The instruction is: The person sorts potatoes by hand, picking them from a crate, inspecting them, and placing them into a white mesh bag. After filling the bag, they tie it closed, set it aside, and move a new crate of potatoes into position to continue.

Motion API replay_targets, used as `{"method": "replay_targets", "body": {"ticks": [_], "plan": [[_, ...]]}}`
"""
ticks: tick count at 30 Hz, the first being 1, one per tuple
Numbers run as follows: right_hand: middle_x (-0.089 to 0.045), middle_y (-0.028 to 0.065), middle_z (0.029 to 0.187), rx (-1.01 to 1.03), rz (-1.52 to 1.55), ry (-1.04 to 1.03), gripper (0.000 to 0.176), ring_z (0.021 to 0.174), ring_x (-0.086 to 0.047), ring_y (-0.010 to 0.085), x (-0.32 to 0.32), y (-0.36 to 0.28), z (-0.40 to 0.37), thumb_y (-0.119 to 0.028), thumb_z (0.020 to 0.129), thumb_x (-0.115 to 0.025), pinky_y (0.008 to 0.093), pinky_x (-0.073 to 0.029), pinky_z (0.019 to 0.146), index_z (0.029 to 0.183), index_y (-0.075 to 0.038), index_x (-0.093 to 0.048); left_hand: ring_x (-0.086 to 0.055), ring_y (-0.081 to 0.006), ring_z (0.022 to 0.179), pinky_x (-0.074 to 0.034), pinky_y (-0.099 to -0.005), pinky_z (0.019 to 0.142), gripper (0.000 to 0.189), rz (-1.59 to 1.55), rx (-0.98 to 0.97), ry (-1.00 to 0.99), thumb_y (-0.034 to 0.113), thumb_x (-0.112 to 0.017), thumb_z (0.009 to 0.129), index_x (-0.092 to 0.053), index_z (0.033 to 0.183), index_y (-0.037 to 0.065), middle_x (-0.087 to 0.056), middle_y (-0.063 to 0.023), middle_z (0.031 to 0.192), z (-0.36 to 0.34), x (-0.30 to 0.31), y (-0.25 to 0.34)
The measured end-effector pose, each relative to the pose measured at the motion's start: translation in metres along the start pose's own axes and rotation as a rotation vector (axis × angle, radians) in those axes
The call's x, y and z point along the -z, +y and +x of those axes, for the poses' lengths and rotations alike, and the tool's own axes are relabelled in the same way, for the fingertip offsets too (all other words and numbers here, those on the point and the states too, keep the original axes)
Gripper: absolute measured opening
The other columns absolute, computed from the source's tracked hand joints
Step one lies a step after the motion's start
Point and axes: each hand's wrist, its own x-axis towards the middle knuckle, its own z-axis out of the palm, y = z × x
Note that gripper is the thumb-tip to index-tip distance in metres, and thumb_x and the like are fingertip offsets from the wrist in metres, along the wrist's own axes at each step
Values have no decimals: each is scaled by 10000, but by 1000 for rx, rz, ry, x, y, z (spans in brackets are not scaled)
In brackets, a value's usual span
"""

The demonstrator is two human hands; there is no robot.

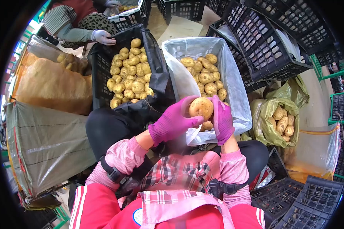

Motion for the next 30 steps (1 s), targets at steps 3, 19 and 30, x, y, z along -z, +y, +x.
{"method": "replay_targets", "body": {"ticks": [3,19,30], "plan": [[-660,165,1133,240,-196,-33,436,1086,-633,274,-17,-5,-4,-331,971,-591,339,-489,908,1262,-6,-567,-648,-172,1037,-527,-327,863,744,576,-118,149,103,-755,809,-372,1445,53,-611,-186,1186,-6,-8,5],[-504,268,1382,-211,-524,136,920,1304,-479,374,-8,73,8,-533,803,-715,417,-395,1060,1451,8,-350,-595,-239,1156,-535,-352,962,488,-793,-161,487,267,-596,974,-428,1350,6,-522,-142,1314,22,136,-12],[-706,108,967,-167,-990,-374,267,892,-687,298,-78,33,-41,-304,912,-531,450,-519,776,1053,-114,-654,-484,-344,1290,-370,-405,1102,394,970,-568,102,162,-591,943,-539,1309,29,-540,-183,1340,14,23,-27]]}}
